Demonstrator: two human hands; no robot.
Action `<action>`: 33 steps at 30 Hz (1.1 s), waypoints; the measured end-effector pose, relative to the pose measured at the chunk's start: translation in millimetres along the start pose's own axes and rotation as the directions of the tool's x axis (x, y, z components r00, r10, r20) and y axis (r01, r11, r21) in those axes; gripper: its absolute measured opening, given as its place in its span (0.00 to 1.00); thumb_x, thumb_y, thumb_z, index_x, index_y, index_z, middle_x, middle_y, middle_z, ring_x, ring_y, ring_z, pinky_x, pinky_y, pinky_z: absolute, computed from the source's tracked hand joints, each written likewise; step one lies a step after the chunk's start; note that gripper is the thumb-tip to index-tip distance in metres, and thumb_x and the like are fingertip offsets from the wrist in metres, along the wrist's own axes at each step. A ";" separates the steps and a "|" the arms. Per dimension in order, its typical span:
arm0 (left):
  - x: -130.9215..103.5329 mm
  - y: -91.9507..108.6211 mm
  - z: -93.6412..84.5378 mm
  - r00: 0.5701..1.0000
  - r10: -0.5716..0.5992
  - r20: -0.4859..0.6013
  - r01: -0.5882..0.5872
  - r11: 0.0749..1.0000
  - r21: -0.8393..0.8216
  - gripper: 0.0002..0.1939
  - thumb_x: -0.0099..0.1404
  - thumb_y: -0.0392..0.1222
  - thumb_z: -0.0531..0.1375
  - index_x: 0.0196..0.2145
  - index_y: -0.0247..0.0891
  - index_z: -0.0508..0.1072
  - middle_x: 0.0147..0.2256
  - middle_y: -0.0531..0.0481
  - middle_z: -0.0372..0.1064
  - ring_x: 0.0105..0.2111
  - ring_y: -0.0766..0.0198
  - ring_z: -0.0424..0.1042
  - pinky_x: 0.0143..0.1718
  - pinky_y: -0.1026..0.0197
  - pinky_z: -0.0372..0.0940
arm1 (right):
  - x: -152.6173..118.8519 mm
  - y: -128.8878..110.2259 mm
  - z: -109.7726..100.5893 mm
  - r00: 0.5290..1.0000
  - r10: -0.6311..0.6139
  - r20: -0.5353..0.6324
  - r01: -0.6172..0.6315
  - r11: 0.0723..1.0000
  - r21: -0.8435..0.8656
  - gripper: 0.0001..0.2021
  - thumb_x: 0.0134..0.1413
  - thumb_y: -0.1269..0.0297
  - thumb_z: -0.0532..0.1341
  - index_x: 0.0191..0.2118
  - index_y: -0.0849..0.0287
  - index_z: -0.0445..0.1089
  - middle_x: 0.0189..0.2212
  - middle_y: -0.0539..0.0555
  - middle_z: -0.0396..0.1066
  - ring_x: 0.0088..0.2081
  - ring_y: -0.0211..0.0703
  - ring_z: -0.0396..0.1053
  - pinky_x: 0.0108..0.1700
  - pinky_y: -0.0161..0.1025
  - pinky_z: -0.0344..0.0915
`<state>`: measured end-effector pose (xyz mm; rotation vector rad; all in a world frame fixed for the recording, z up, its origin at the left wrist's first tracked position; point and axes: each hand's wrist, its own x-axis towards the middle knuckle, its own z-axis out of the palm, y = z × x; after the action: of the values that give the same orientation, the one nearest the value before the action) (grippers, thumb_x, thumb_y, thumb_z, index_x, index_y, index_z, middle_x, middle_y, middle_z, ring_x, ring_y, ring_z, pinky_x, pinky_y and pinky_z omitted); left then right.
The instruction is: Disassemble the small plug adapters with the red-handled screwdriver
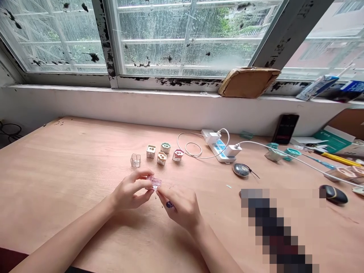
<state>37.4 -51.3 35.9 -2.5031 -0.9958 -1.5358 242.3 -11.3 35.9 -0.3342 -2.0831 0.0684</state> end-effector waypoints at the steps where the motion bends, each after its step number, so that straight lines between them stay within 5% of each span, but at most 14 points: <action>1: 0.0 -0.1 -0.1 1.000 -0.005 0.004 0.005 1.000 -0.011 0.09 0.66 0.30 0.60 0.44 0.37 0.70 0.45 0.42 0.67 0.37 0.65 0.74 0.37 0.62 0.76 | 0.2 -0.2 -0.2 1.000 0.001 0.006 -0.001 1.000 -0.004 0.13 0.62 0.78 0.62 0.48 0.56 0.72 0.21 0.45 0.71 0.19 0.33 0.65 0.24 0.33 0.59; 14: 1.9 2.4 -2.1 0.999 -0.043 0.009 0.043 0.995 -0.085 0.14 0.66 0.32 0.61 0.48 0.39 0.66 0.45 0.42 0.69 0.44 0.58 0.76 0.43 0.58 0.75 | -2.4 -0.2 1.0 0.997 0.018 0.073 -0.022 0.999 0.050 0.17 0.60 0.80 0.60 0.51 0.54 0.71 0.23 0.45 0.72 0.19 0.33 0.65 0.25 0.33 0.59; 33: -1.3 1.7 -1.6 1.000 -0.011 0.000 0.011 0.997 -0.081 0.17 0.66 0.31 0.61 0.52 0.40 0.65 0.46 0.41 0.74 0.49 0.55 0.76 0.45 0.55 0.74 | -4.2 -0.1 1.9 1.000 0.016 0.017 -0.016 1.000 -0.016 0.12 0.61 0.77 0.61 0.46 0.53 0.72 0.19 0.44 0.66 0.17 0.34 0.62 0.23 0.34 0.57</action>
<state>36.7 -53.9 36.1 -2.5541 -0.9685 -1.6122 242.6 -12.4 31.4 -0.3612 -2.0992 0.0645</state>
